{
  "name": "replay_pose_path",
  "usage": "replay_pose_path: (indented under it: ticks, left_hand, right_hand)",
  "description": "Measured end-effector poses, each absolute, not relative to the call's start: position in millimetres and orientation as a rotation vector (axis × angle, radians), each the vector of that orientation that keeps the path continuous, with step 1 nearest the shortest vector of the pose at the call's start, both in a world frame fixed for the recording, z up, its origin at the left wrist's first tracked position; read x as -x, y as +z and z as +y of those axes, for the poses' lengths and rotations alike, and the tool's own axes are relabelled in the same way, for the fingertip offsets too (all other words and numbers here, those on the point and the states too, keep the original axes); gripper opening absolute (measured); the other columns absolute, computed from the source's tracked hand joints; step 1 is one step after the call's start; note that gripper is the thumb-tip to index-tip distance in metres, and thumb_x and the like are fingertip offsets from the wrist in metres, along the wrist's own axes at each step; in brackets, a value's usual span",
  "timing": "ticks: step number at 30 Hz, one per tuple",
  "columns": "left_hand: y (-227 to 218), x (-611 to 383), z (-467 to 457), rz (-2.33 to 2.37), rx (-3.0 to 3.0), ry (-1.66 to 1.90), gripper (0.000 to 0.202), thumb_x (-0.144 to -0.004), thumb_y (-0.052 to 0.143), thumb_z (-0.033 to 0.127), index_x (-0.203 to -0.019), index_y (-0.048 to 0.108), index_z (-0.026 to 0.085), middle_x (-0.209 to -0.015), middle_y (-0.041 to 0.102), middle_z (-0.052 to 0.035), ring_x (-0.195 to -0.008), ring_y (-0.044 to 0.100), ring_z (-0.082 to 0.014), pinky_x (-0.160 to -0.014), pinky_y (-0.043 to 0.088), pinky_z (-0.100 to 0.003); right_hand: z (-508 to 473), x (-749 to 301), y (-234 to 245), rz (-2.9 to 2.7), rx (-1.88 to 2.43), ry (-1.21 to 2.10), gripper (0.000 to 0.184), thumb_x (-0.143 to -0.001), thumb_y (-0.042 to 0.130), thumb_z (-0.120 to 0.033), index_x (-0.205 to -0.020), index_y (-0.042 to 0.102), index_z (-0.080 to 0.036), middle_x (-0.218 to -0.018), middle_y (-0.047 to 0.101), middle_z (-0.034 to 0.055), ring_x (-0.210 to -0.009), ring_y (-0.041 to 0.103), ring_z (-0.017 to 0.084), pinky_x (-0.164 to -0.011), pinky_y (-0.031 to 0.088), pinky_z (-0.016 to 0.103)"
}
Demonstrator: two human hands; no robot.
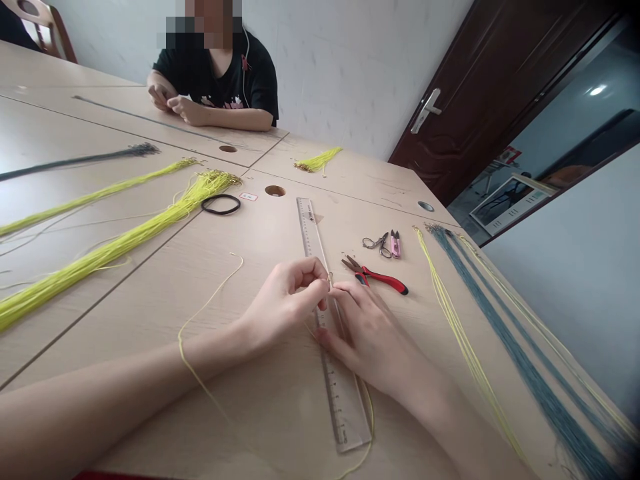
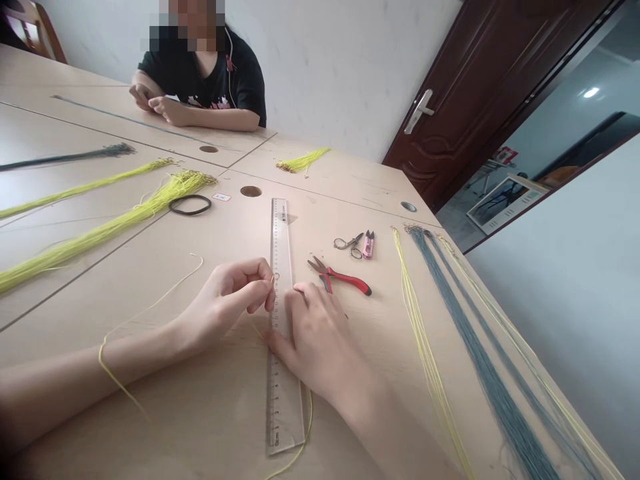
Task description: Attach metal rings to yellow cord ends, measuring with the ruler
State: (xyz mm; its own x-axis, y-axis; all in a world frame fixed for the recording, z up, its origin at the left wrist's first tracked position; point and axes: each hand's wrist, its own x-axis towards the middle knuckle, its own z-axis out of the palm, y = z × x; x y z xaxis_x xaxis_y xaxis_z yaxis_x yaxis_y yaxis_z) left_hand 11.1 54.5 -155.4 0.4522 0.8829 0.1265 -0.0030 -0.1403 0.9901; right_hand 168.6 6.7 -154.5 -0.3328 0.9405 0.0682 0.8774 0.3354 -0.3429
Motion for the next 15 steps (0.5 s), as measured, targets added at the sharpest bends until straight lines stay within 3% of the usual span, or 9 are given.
replay_pose_path:
  ticks: [8, 15]
  left_hand:
    - [-154.2, -10.7, 55.2, 0.794, -1.478, 0.958, 0.012, -0.077, 0.046, 0.015, -0.065, 0.048, 0.015, -0.054, 0.053, 0.0049, -0.053, 0.046, -0.0076, -0.052, 0.034, -0.019]
    - [-157.9, -11.2, 59.2, 0.755, -1.405, 0.982, 0.013, -0.075, 0.047, 0.014, -0.063, 0.048, 0.016, -0.049, 0.045, 0.0066, -0.055, 0.050, -0.0094, -0.054, 0.035, -0.021]
  right_hand:
    - [6.1, -167.4, -152.2, -2.300, 1.664, 0.432, 0.051, -0.078, 0.059, -0.032, -0.125, 0.041, -0.023, -0.120, 0.049, 0.0070, -0.118, 0.041, 0.025, -0.101, 0.035, 0.045]
    - [6.0, -166.4, -156.0, -2.215, 1.680, 0.520, 0.056, -0.078, 0.055, -0.024, -0.131, 0.037, -0.022, -0.126, 0.045, 0.0074, -0.122, 0.039, 0.021, -0.103, 0.035, 0.040]
